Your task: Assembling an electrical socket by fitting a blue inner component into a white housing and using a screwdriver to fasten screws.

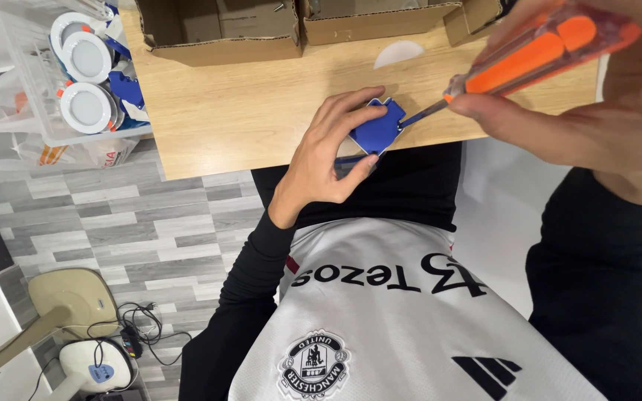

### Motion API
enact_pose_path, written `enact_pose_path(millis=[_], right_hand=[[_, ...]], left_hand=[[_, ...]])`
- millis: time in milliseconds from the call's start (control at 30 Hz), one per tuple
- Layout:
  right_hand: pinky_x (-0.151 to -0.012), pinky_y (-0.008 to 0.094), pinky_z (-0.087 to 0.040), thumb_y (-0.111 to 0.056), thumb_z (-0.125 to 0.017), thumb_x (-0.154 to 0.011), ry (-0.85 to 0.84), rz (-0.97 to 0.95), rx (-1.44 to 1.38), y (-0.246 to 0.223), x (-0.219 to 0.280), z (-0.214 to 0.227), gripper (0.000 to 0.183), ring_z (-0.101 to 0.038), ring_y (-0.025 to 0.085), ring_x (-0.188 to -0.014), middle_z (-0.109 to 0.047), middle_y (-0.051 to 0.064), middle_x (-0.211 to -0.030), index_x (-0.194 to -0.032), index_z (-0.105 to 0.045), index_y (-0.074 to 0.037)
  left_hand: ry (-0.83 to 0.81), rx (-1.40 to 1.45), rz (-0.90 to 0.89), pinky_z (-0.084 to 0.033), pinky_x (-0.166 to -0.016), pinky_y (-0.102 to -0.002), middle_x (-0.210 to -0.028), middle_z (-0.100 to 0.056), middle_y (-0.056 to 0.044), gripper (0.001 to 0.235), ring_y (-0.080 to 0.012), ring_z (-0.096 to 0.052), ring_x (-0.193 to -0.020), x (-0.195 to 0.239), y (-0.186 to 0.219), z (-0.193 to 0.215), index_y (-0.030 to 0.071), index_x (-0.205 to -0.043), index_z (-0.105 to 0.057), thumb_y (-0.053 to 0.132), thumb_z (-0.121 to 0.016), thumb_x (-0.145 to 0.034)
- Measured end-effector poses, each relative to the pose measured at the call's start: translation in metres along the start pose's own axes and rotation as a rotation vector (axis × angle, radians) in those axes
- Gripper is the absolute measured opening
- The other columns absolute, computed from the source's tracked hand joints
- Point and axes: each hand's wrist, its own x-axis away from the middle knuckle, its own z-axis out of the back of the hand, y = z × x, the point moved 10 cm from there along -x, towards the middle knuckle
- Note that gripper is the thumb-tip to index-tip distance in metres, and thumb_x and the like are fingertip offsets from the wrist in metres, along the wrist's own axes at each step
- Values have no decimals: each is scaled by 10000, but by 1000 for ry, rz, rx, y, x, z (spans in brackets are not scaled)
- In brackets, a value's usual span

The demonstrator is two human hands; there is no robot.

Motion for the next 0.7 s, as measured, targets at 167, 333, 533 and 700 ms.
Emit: enact_pose_path(millis=[167, 333, 533, 700], right_hand=[[-794, 397, -500, -26, -1220, -1095, 40, -11, 98, 25, 8, 3, 704, -675, 308, -882, -701, 264, -1008, -1295, -591, 219], [-568, 410, -334, -197, -1271, -967, -4, 175, 153, 8, -7, 1, 870, -457, 245, -611, -423, 160, -678, -856, -487, 164], [-1404, 554, -505, 130, -535, -1000, -375, -17, -264, -7, -10, -12, 684, -606, 496, -1558, -437, 403, -1724, -1595, -210, 41], [-1275, 478, -741, 211, -655, -1144, -330, 59, -109, -13, 1, 1, 928, -803, 420, -1465, -645, 355, -1614, -1777, -166, -260]], left_hand=[[-2, 4, 1, -509, -1273, -549, -1617, -562, -183, 453, -408, -603, -1484, -1, 1, 1, 121, -1523, -536, 350, -611, -1139], [3, 2, -4, -509, -1251, -530, -1581, -581, -188, 442, -398, -616, -1459, -3, 3, 1, 111, -1501, -539, 357, -609, -1141], [-35, -20, 78, -502, -1161, -504, -1555, -566, -136, 449, -350, -628, -1452, -3, -3, -3, 166, -1491, -514, 408, -567, -1116], [-47, -27, 99, -493, -1153, -492, -1549, -564, -127, 453, -339, -636, -1440, -3, -5, -4, 174, -1493, -514, 415, -560, -1113]])
